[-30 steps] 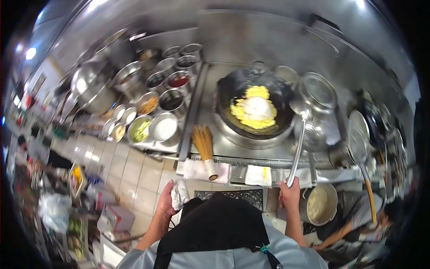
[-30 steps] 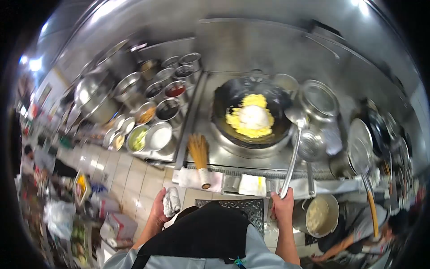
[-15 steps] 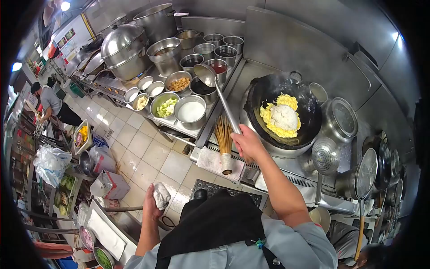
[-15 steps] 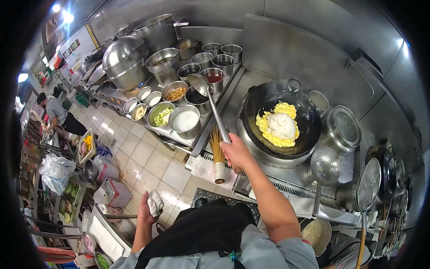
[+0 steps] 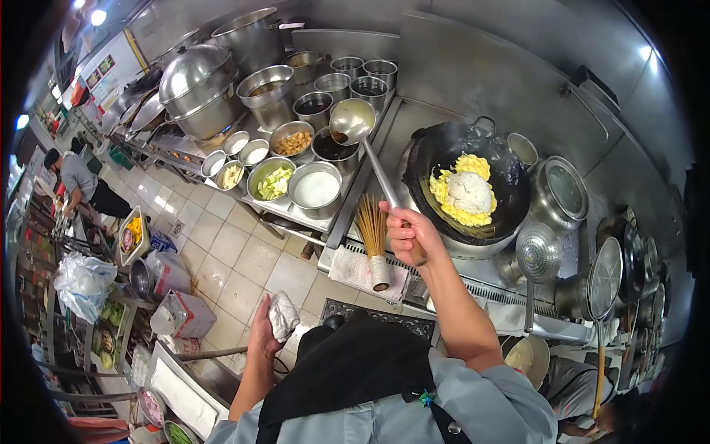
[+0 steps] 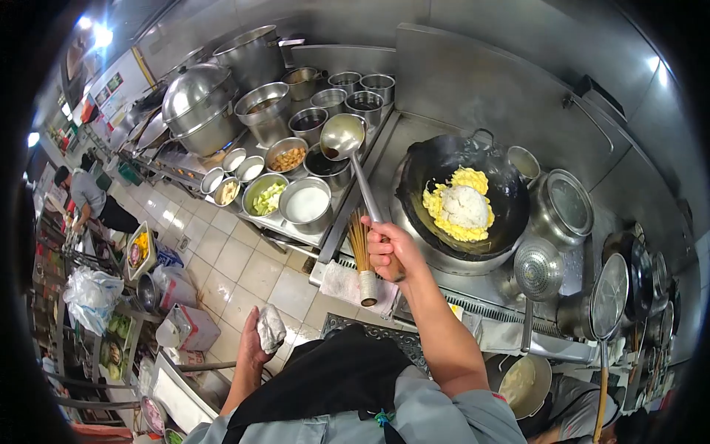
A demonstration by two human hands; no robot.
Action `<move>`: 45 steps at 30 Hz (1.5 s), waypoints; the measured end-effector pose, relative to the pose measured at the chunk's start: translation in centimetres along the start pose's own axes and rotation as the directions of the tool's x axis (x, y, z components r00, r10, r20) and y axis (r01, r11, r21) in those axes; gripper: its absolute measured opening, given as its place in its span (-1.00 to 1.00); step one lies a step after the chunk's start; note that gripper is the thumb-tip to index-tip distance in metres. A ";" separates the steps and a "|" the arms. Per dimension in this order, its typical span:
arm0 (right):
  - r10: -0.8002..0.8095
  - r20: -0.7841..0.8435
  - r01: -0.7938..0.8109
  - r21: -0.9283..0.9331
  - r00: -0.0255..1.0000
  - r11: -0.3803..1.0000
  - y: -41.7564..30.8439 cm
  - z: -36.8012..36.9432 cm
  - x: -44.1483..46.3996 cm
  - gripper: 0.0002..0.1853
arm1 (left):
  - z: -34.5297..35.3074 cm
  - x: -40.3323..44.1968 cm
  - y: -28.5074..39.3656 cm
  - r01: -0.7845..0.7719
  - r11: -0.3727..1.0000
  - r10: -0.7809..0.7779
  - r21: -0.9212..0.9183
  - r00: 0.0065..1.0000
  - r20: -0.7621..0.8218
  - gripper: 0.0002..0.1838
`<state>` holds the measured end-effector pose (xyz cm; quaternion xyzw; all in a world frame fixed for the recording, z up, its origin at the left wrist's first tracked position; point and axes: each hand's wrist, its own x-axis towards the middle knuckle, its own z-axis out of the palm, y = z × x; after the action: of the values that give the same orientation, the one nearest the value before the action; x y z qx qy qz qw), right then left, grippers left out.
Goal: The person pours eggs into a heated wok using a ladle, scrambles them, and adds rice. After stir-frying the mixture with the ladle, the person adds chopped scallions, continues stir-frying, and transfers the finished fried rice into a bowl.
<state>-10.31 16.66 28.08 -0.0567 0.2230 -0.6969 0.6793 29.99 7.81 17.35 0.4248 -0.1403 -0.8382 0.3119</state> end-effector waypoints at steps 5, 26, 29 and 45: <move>-0.007 0.094 -0.018 0.265 0.996 0.964 -1.5 -0.8 -6.8 -0.64 | 5.0 1.6 -1.7 0.117 0.991 -0.127 0.067 0.979 0.161 -0.59; -0.101 -0.446 0.258 0.305 0.889 0.917 -3.8 -13.6 -24.0 -0.69 | 29.1 6.4 -20.0 0.510 0.789 -0.606 0.341 0.735 0.303 -0.48; -0.391 -0.587 0.412 -0.105 0.709 0.905 -4.1 -9.6 -23.6 -0.61 | 29.9 6.8 -20.5 0.508 0.777 -0.617 0.371 0.732 0.289 -0.46; -0.974 0.163 0.453 -0.864 -0.160 -0.219 -16.2 1.6 -11.5 -0.68 | 35.4 19.0 -27.4 0.390 0.766 -0.560 0.511 0.795 0.233 -0.76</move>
<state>-23.83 27.09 38.41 -0.2035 0.5755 -0.7619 -0.2164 -17.78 15.54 13.05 0.3383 -0.2668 -0.9010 -0.0513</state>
